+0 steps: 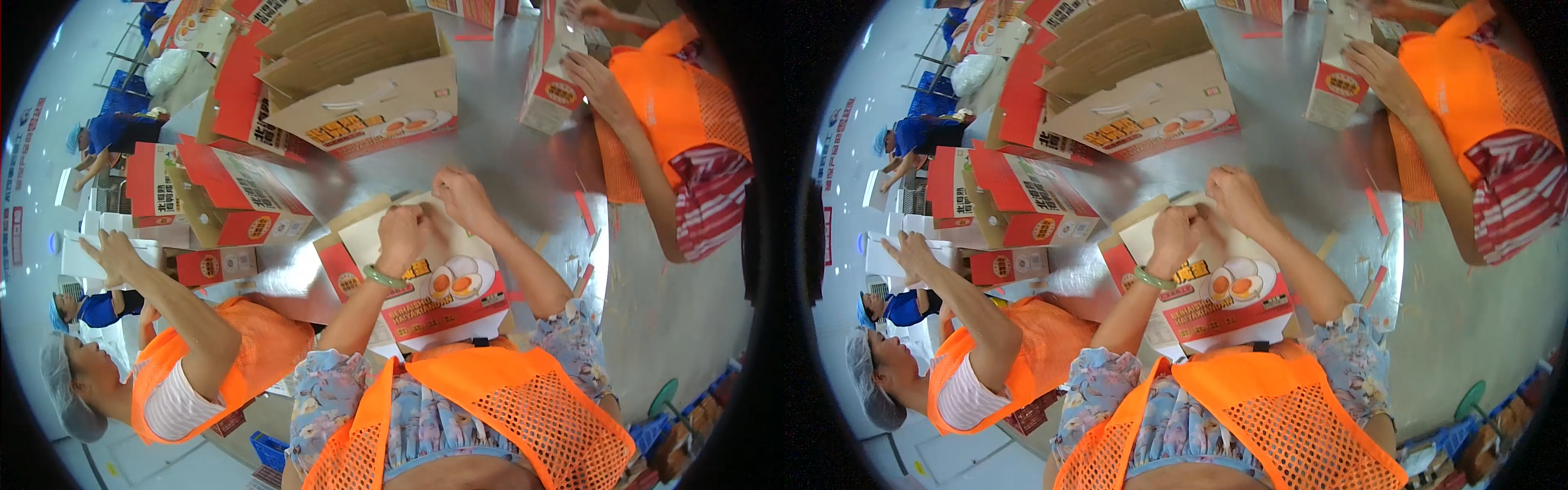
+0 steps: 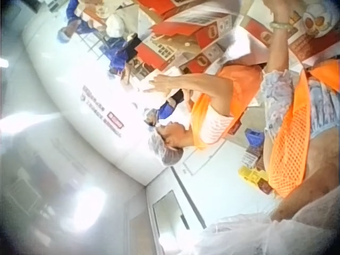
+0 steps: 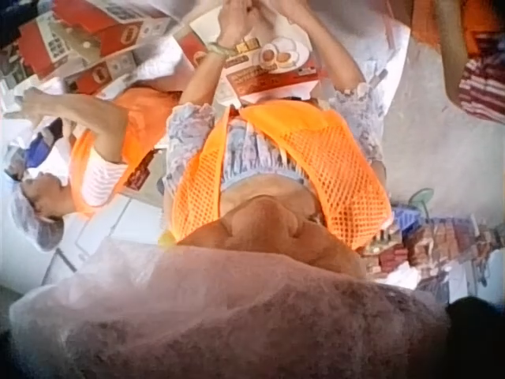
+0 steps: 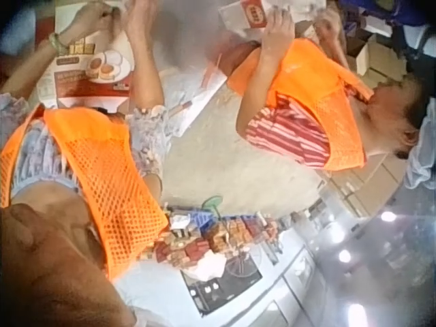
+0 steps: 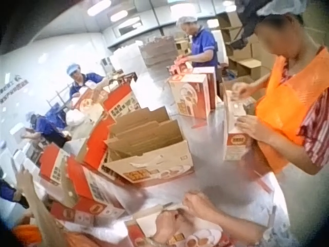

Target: Assembling and folding cardboard gift boxes and placing white foam inserts into them in a production facility.

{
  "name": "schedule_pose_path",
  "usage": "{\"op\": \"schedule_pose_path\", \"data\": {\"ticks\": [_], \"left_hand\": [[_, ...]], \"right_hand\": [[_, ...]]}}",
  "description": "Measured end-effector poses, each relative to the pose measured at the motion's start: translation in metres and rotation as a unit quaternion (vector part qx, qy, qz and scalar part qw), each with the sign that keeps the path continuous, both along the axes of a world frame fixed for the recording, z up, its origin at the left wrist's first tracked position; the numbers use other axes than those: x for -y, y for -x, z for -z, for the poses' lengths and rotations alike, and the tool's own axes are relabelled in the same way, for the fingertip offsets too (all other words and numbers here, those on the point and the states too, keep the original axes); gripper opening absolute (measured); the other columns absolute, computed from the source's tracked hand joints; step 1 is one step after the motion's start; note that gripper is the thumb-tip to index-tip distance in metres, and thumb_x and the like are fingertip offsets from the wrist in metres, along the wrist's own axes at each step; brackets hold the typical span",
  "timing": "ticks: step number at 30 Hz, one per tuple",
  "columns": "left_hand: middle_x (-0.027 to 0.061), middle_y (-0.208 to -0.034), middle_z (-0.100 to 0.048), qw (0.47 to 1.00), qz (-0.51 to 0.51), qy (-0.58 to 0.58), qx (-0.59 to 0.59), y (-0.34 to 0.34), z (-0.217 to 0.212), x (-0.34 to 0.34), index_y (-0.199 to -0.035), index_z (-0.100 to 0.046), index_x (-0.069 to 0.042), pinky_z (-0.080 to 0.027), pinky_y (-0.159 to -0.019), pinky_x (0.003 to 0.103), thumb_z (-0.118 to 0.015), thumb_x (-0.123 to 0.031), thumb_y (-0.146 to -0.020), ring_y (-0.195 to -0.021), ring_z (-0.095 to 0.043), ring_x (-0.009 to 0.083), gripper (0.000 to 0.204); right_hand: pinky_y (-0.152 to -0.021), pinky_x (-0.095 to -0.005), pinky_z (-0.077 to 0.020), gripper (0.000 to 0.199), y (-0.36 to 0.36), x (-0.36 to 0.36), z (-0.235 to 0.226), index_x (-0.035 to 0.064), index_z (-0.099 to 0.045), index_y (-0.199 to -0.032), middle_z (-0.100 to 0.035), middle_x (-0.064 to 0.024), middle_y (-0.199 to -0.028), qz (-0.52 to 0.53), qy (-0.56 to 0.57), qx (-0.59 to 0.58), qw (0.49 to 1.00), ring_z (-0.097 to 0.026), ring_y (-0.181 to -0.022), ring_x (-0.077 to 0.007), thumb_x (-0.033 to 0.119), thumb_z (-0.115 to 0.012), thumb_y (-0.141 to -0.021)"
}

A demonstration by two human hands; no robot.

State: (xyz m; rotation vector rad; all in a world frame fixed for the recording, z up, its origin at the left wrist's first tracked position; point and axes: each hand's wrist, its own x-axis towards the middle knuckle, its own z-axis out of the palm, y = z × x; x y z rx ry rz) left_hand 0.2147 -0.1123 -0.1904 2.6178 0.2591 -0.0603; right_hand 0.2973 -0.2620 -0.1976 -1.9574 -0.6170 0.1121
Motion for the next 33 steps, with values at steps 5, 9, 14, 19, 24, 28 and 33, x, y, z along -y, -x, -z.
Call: {"op": "schedule_pose_path", "data": {"ticks": [5, 9, 14, 19, 24, 28, 33], "left_hand": [[0.0155, -0.072, -0.069, 0.994, 0.001, -0.036, 0.100, 0.009, 0.000, 0.023, -0.071, -0.072, -0.008, -0.050, -0.071, 0.049, -0.065, -0.013, -0.078, -0.078, -0.065, 0.0353, 0.011], [0.0132, -0.074, -0.069, 0.969, 0.059, -0.212, 0.108, 0.021, 0.013, 0.006, -0.073, -0.072, -0.011, -0.046, -0.077, 0.046, -0.072, -0.019, -0.076, -0.082, -0.065, 0.0304, 0.008], [0.0048, -0.078, -0.068, 0.928, -0.041, -0.260, 0.263, 0.024, -0.041, -0.003, -0.094, -0.068, -0.013, -0.040, -0.087, 0.050, -0.084, -0.030, -0.065, -0.088, -0.065, 0.0286, 0.037], [0.0117, -0.085, -0.071, 0.997, 0.055, 0.009, 0.046, 0.019, -0.032, -0.026, -0.101, -0.066, -0.008, -0.048, -0.079, 0.039, -0.084, -0.030, -0.071, -0.077, -0.068, 0.0284, 0.041], [0.0165, -0.107, -0.069, 0.978, 0.024, -0.142, 0.152, 0.039, -0.055, -0.020, -0.118, -0.065, -0.007, -0.050, -0.083, 0.044, -0.081, -0.027, -0.077, -0.096, -0.063, 0.0383, 0.048], [0.0228, -0.127, -0.058, 0.964, -0.202, -0.103, 0.138, 0.133, -0.013, -0.068, -0.137, -0.048, 0.004, -0.045, -0.097, 0.046, -0.075, -0.026, -0.087, -0.114, -0.055, 0.0384, 0.064], [0.0203, -0.114, -0.058, 0.925, -0.326, 0.195, 0.033, 0.283, 0.071, -0.088, -0.141, -0.040, 0.007, -0.051, -0.084, 0.036, -0.069, -0.022, -0.093, -0.100, -0.059, 0.0240, 0.063]], "right_hand": [[-0.078, -0.0494, -0.0467, 0.004, 0.011, -0.001, -0.010, 0.0005, -0.061, -0.081, -0.063, -0.0197, -0.085, -0.004, 0.033, 0.050, 0.998, -0.060, -0.086, -0.0407, 0.002, -0.064, -0.083], [-0.076, -0.0496, -0.0447, 0.004, 0.016, -0.001, -0.004, 0.0031, -0.060, -0.080, -0.062, -0.0169, -0.083, -0.067, 0.004, 0.084, 0.994, -0.058, -0.084, -0.0389, 0.002, -0.063, -0.083], [-0.075, -0.0484, -0.0449, 0.003, 0.012, 0.007, -0.008, 0.0041, -0.061, -0.081, -0.062, -0.0151, -0.083, -0.048, -0.014, 0.078, 0.996, -0.059, -0.082, -0.0379, 0.004, -0.063, -0.083], [-0.075, -0.0475, -0.0483, 0.012, 0.026, 0.001, -0.042, -0.0001, -0.061, -0.081, -0.063, -0.0177, -0.084, -0.109, -0.011, 0.016, 0.994, -0.062, -0.081, -0.0393, 0.011, -0.064, -0.085], [-0.083, -0.0468, -0.0504, 0.014, 0.002, 0.019, -0.006, 0.0059, -0.067, -0.097, -0.066, -0.0139, -0.094, 0.033, 0.097, 0.031, 0.994, -0.063, -0.093, -0.0381, 0.015, -0.068, -0.086], [-0.095, -0.0498, -0.0456, 0.032, -0.015, 0.066, 0.025, 0.0129, -0.064, -0.118, -0.061, -0.0141, -0.116, 0.035, 0.139, 0.031, 0.989, -0.059, -0.112, -0.0354, 0.020, -0.070, -0.087], [-0.103, -0.0488, -0.0412, 0.057, 0.024, 0.098, 0.035, 0.0126, -0.055, -0.137, -0.055, -0.0190, -0.126, 0.144, 0.228, 0.295, 0.917, -0.054, -0.120, -0.0374, 0.023, -0.075, -0.084]]}}
